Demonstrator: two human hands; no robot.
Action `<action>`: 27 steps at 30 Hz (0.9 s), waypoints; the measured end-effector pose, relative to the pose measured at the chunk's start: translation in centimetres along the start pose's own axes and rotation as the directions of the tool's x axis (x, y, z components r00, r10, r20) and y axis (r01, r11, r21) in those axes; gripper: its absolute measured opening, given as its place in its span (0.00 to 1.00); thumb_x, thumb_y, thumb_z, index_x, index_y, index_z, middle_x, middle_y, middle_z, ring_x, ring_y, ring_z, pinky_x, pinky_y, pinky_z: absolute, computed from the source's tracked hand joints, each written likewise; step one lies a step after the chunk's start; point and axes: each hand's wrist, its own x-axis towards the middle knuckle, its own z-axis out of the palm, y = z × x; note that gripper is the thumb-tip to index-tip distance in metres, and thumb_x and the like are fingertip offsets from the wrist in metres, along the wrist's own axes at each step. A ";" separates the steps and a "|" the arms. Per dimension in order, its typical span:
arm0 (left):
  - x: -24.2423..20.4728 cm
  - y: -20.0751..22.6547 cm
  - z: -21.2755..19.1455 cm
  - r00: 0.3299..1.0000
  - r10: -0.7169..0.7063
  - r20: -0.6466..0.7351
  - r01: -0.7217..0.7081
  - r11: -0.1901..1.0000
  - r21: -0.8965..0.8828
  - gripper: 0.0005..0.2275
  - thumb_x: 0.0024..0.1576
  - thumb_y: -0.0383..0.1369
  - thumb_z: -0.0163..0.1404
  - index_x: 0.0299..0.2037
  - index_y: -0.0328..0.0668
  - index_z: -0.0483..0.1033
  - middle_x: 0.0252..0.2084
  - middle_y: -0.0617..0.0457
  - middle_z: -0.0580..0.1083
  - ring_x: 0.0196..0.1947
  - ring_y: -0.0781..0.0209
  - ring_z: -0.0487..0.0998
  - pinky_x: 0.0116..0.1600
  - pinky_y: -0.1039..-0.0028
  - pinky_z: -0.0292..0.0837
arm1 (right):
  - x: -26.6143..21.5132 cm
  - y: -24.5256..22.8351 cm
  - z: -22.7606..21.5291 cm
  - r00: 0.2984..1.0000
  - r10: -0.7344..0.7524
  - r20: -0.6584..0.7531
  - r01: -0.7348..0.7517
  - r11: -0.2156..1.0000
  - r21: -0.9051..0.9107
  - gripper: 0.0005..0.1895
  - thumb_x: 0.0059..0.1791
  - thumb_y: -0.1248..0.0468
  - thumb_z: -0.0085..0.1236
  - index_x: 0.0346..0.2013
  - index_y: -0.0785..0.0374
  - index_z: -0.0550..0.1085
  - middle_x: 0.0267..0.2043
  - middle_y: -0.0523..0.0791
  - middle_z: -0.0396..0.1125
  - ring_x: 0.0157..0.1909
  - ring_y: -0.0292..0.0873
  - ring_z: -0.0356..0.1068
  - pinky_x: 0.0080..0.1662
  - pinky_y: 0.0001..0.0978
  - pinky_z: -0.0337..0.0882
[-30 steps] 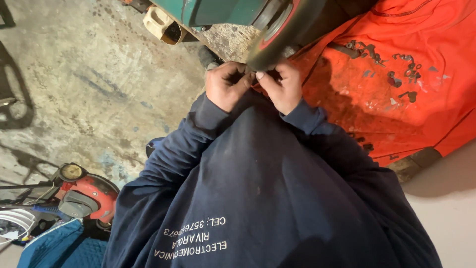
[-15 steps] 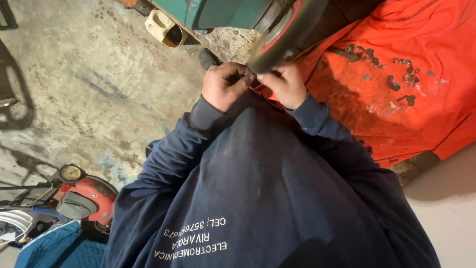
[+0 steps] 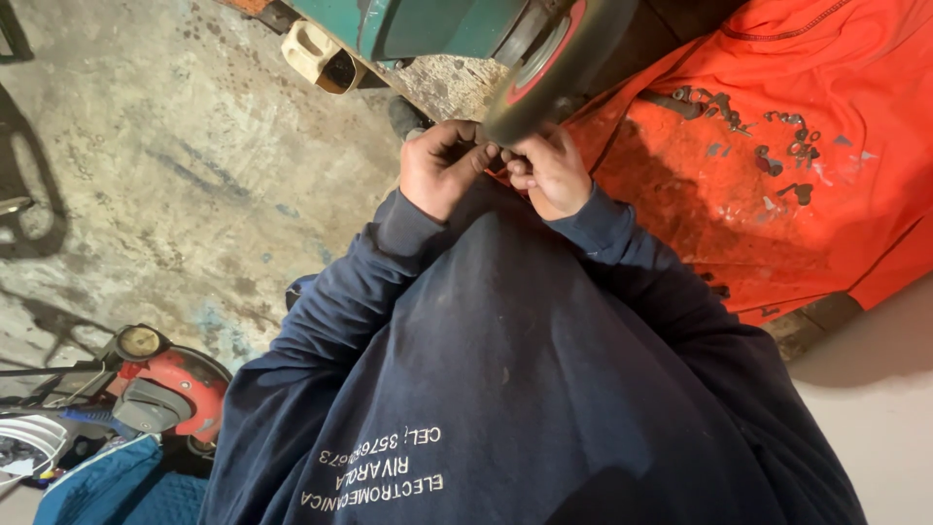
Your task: The person uses a bench grinder to smooth and shape small metal parts. They repeatedly hold the parts against the spinning grinding wheel, rotating them to work on different sides, and occasionally place them on a red cloth nearby.
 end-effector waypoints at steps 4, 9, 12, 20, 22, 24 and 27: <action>0.2 -0.1 -0.2 1.000 0.007 0.021 -0.006 0.999 -0.036 0.04 0.60 0.23 0.59 0.40 0.30 0.78 0.34 0.51 0.80 0.35 0.68 0.80 0.43 0.76 0.78 | 0.0 -0.3 0.2 1.000 0.009 0.017 -0.009 0.999 0.044 0.03 0.54 0.69 0.50 0.41 0.64 0.72 0.35 0.41 0.65 0.29 0.28 0.57 0.26 0.19 0.54; 0.4 -0.1 -0.1 0.999 0.029 0.016 -0.029 1.000 -0.013 0.04 0.60 0.23 0.60 0.40 0.30 0.78 0.35 0.52 0.80 0.35 0.68 0.80 0.42 0.76 0.77 | 0.1 0.1 0.1 0.999 0.041 0.008 -0.042 0.992 0.116 0.03 0.54 0.69 0.51 0.41 0.63 0.72 0.36 0.42 0.66 0.28 0.29 0.58 0.26 0.19 0.55; 0.5 -0.4 0.0 1.000 -0.006 -0.001 0.006 1.000 -0.005 0.05 0.59 0.24 0.60 0.40 0.30 0.78 0.34 0.52 0.80 0.35 0.69 0.80 0.42 0.76 0.78 | 0.3 0.5 -0.1 0.998 0.064 -0.012 -0.060 0.983 0.175 0.02 0.53 0.68 0.51 0.41 0.62 0.72 0.36 0.42 0.67 0.28 0.30 0.58 0.27 0.20 0.55; 0.8 0.0 0.2 0.992 -0.128 0.002 0.128 0.987 -0.094 0.05 0.61 0.24 0.58 0.43 0.28 0.78 0.34 0.52 0.81 0.36 0.68 0.81 0.43 0.76 0.78 | 0.8 1.8 -0.4 0.994 0.092 -0.064 -0.069 0.953 0.296 0.02 0.54 0.64 0.53 0.37 0.58 0.71 0.33 0.39 0.63 0.30 0.31 0.59 0.28 0.21 0.55; 0.7 0.1 0.3 0.991 -0.132 0.010 0.132 0.981 -0.140 0.05 0.61 0.24 0.57 0.42 0.29 0.77 0.34 0.52 0.81 0.36 0.68 0.81 0.44 0.76 0.79 | 0.9 2.3 -0.9 0.995 0.087 -0.042 -0.070 0.950 0.304 0.03 0.54 0.64 0.53 0.38 0.58 0.71 0.34 0.39 0.63 0.30 0.30 0.59 0.28 0.21 0.55; 0.6 0.0 0.2 0.991 -0.135 0.019 0.137 0.973 -0.185 0.04 0.62 0.24 0.57 0.42 0.29 0.77 0.35 0.52 0.80 0.37 0.68 0.81 0.44 0.76 0.79 | 0.9 2.5 -1.1 0.996 0.081 -0.021 -0.070 0.947 0.313 0.03 0.54 0.63 0.53 0.38 0.59 0.72 0.34 0.39 0.63 0.31 0.30 0.58 0.28 0.20 0.55; 0.5 -0.3 0.0 0.999 -0.049 0.016 0.050 0.992 -0.119 0.05 0.61 0.23 0.59 0.42 0.28 0.77 0.36 0.51 0.79 0.37 0.68 0.81 0.44 0.76 0.79 | 0.6 2.4 -0.8 0.997 0.077 0.020 -0.079 0.948 0.309 0.03 0.55 0.64 0.53 0.38 0.59 0.72 0.35 0.39 0.64 0.31 0.30 0.58 0.28 0.20 0.55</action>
